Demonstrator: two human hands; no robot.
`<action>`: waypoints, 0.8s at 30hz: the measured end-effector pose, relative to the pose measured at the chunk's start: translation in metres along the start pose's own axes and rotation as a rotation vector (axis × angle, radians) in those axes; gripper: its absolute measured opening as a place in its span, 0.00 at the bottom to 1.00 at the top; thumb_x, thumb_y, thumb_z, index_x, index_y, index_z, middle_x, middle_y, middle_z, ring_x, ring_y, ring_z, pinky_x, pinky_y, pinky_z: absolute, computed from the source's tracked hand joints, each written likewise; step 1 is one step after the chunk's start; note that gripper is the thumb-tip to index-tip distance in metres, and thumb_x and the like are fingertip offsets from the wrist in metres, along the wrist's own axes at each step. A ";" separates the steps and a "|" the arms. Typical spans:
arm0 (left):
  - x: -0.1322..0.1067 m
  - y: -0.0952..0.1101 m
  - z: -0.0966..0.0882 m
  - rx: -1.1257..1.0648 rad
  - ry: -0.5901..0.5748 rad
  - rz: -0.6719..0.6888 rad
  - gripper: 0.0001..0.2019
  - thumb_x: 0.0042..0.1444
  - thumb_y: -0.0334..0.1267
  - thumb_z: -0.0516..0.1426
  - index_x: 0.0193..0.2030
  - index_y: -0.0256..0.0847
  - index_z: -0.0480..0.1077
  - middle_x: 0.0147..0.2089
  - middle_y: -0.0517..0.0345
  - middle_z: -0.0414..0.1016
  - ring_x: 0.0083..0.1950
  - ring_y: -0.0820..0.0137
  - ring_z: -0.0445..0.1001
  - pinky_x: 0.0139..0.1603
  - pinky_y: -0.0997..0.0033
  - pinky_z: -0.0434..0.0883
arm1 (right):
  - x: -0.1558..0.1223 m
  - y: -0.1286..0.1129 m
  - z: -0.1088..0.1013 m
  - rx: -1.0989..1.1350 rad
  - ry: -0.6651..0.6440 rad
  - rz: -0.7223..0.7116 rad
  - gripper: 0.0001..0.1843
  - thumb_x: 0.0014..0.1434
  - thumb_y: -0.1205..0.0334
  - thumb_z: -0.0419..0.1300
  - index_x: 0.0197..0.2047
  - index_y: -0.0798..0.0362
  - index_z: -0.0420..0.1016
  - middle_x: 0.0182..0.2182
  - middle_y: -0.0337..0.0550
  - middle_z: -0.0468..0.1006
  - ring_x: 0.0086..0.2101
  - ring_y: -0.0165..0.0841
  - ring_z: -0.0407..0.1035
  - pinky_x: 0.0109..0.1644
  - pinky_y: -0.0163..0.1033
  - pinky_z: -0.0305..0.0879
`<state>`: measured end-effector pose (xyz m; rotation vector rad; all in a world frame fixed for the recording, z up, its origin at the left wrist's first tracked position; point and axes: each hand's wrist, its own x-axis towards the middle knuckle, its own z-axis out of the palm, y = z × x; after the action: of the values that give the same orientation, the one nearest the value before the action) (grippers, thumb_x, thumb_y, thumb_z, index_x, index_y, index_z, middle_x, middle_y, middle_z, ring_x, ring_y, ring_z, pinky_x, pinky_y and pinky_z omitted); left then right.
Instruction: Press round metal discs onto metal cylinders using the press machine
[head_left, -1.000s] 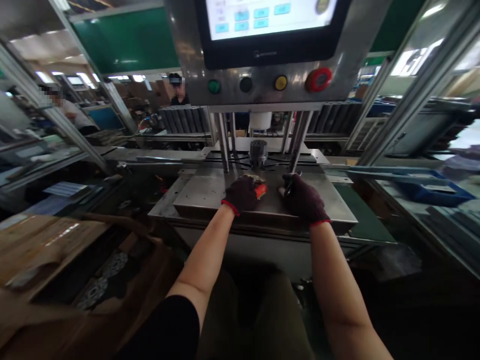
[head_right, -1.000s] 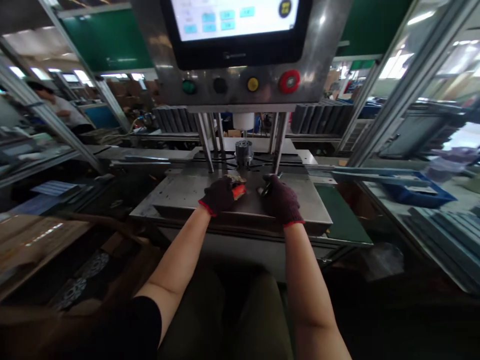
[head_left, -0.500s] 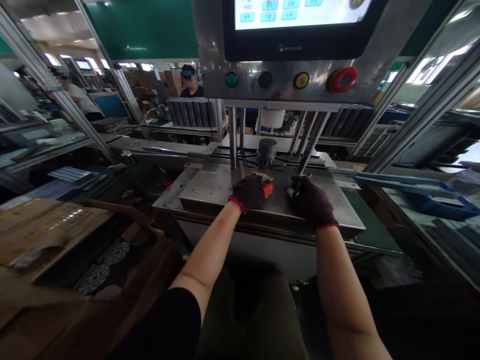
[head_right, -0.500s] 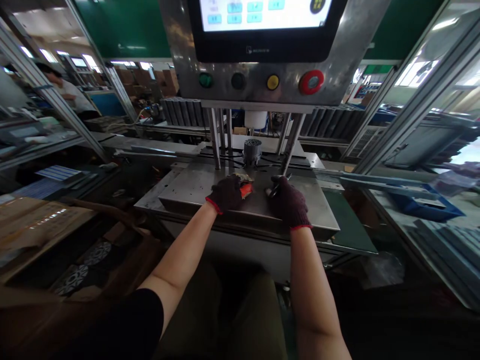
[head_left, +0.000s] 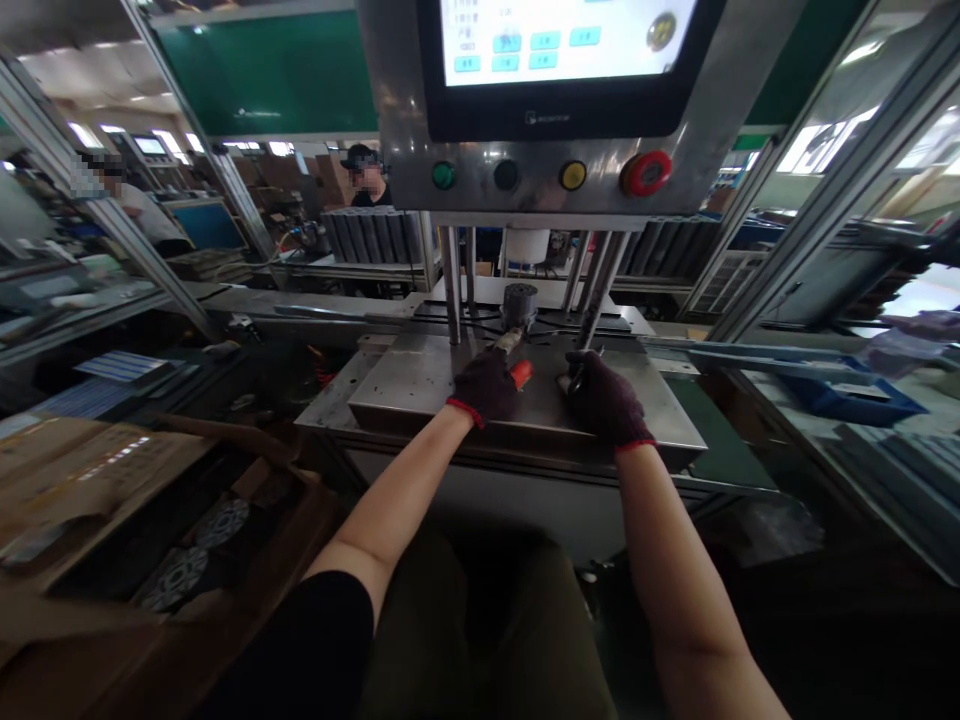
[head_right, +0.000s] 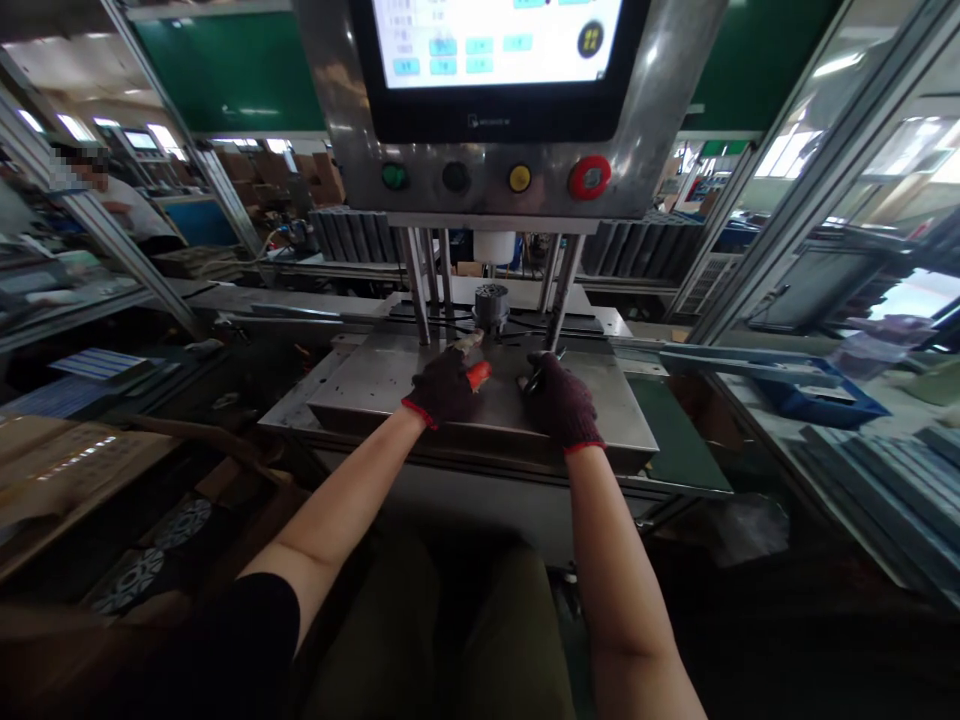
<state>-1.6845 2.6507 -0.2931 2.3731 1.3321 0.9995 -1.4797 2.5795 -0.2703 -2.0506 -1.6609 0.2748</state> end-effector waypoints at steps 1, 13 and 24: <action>0.004 0.001 -0.004 0.013 0.032 0.027 0.27 0.73 0.39 0.62 0.77 0.42 0.72 0.74 0.42 0.79 0.77 0.52 0.76 0.81 0.49 0.71 | 0.000 -0.001 0.000 0.004 -0.003 0.005 0.29 0.72 0.50 0.64 0.73 0.43 0.75 0.55 0.49 0.89 0.56 0.50 0.83 0.57 0.49 0.77; 0.106 0.042 -0.097 0.362 0.324 0.301 0.34 0.62 0.41 0.71 0.74 0.42 0.74 0.90 0.46 0.52 0.92 0.36 0.36 0.88 0.24 0.35 | 0.001 0.002 0.002 -0.030 -0.009 -0.048 0.29 0.75 0.51 0.62 0.75 0.43 0.72 0.56 0.51 0.88 0.57 0.49 0.83 0.57 0.48 0.76; 0.124 0.038 -0.109 0.425 0.315 0.313 0.23 0.67 0.41 0.68 0.67 0.42 0.77 0.86 0.54 0.62 0.88 0.46 0.51 0.90 0.36 0.49 | 0.002 0.003 0.005 -0.009 0.000 -0.048 0.27 0.75 0.52 0.63 0.74 0.42 0.73 0.56 0.49 0.89 0.57 0.49 0.83 0.56 0.46 0.75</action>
<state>-1.6890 2.7193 -0.1384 2.9057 1.4216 1.3354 -1.4792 2.5818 -0.2754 -2.0140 -1.7121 0.2517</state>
